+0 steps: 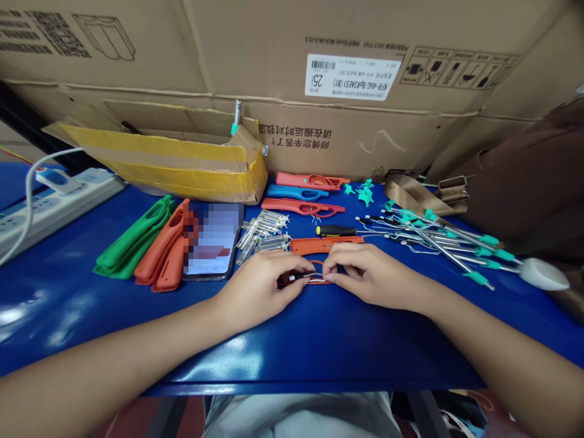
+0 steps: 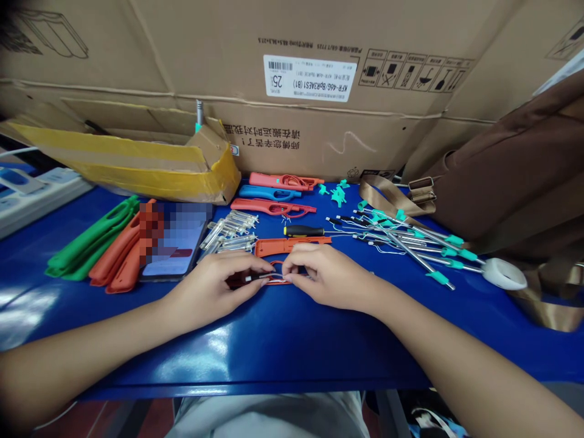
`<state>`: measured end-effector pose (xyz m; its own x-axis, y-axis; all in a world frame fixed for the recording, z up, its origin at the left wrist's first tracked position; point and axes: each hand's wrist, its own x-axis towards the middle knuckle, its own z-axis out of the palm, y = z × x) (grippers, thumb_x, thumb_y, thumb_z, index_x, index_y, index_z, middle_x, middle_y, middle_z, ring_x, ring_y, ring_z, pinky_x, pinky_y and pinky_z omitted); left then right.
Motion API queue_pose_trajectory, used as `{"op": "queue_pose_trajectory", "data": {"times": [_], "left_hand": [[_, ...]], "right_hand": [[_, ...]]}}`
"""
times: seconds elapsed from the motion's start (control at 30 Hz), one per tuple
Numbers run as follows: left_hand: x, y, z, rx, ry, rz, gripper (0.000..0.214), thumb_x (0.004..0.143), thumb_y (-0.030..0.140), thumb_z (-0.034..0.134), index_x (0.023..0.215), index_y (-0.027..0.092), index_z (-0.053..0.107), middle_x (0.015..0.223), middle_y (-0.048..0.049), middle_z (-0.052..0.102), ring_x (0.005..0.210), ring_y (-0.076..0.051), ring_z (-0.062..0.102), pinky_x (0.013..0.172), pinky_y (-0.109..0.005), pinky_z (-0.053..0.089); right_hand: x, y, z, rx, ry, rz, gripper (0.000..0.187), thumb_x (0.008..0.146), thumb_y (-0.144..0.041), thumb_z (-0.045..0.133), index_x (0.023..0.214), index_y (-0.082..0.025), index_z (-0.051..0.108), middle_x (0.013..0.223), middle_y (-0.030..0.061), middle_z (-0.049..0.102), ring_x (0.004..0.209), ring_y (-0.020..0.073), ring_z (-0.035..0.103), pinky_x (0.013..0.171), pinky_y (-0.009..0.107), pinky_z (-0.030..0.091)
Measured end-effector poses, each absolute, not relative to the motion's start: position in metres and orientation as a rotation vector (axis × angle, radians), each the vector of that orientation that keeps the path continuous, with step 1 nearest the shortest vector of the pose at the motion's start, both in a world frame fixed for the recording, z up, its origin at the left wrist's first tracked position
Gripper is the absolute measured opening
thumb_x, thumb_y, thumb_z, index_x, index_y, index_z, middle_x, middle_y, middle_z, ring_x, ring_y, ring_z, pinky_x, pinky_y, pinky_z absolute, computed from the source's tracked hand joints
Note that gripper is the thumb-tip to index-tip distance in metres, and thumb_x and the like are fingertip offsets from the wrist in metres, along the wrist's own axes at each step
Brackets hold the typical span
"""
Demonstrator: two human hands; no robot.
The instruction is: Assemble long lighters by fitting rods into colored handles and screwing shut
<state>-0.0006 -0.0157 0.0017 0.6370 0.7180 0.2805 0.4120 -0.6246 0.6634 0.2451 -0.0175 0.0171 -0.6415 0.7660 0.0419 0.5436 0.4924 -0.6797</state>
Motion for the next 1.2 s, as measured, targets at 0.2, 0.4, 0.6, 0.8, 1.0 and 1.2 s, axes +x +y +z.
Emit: {"op": "queue_pose_trajectory", "data": {"times": [0.2, 0.4, 0.6, 0.8, 1.0, 1.2], "left_hand": [[-0.0002, -0.0152, 0.0014, 2.312, 0.841, 0.744, 0.022, 0.090, 0.008, 0.065, 0.106, 0.019, 0.076, 0.091, -0.0003, 0.077, 0.076, -0.013, 0.067, 0.073, -0.024, 0.050], [0.0005, -0.0119, 0.0003, 2.282, 0.772, 0.750, 0.028, 0.090, 0.005, 0.063, 0.109, 0.021, 0.075, 0.090, 0.0004, 0.077, 0.073, -0.012, 0.065, 0.074, -0.024, 0.050], [0.0007, -0.0109, 0.0011, 2.278, 0.774, 0.721, 0.027, 0.091, 0.006, 0.062, 0.110, 0.021, 0.075, 0.093, -0.0005, 0.077, 0.077, -0.013, 0.067, 0.076, -0.024, 0.051], [0.0007, -0.0130, 0.0001, 2.270, 0.799, 0.730, 0.026, 0.093, 0.009, 0.062, 0.110, 0.022, 0.075, 0.098, -0.0012, 0.079, 0.082, -0.015, 0.070, 0.078, -0.026, 0.053], [0.0000, -0.0138, -0.0013, 2.290, 0.783, 0.754, 0.027, 0.091, 0.006, 0.062, 0.111, 0.021, 0.074, 0.098, -0.0008, 0.079, 0.084, -0.015, 0.070, 0.083, -0.027, 0.053], [0.0011, -0.0131, 0.0000, 2.256, 0.784, 0.741, 0.026, 0.092, 0.006, 0.063, 0.109, 0.022, 0.075, 0.097, 0.0001, 0.079, 0.081, -0.014, 0.070, 0.081, -0.026, 0.051]], "right_hand": [[0.2441, -0.0194, 0.0166, -1.151, -2.465, 0.836, 0.008, 0.095, -0.016, 0.057, 0.094, -0.019, 0.065, 0.086, -0.0004, 0.062, 0.060, 0.0099, 0.044, 0.062, 0.025, 0.036], [0.2418, -0.0247, 0.0139, -1.242, -2.499, 0.724, 0.008, 0.090, -0.015, 0.056, 0.096, -0.021, 0.057, 0.080, -0.0026, 0.056, 0.063, 0.0121, 0.046, 0.063, 0.026, 0.034], [0.2416, -0.0256, 0.0137, -1.274, -2.447, 0.746, 0.013, 0.088, -0.014, 0.055, 0.089, -0.023, 0.047, 0.072, -0.0062, 0.049, 0.059, 0.0115, 0.043, 0.061, 0.025, 0.032], [0.2424, -0.0224, 0.0096, -1.153, -2.424, 0.778, 0.017, 0.088, -0.010, 0.055, 0.099, -0.021, 0.062, 0.082, -0.0028, 0.060, 0.058, 0.0093, 0.044, 0.060, 0.024, 0.034], [0.2408, -0.0214, 0.0080, -1.129, -2.351, 0.837, 0.019, 0.090, -0.012, 0.056, 0.096, -0.018, 0.072, 0.092, 0.0023, 0.068, 0.055, 0.0073, 0.043, 0.057, 0.024, 0.037], [0.2410, -0.0231, 0.0093, -1.148, -2.320, 0.922, 0.018, 0.090, -0.012, 0.058, 0.097, -0.019, 0.073, 0.091, 0.0014, 0.067, 0.056, 0.0074, 0.043, 0.057, 0.023, 0.038]]}}
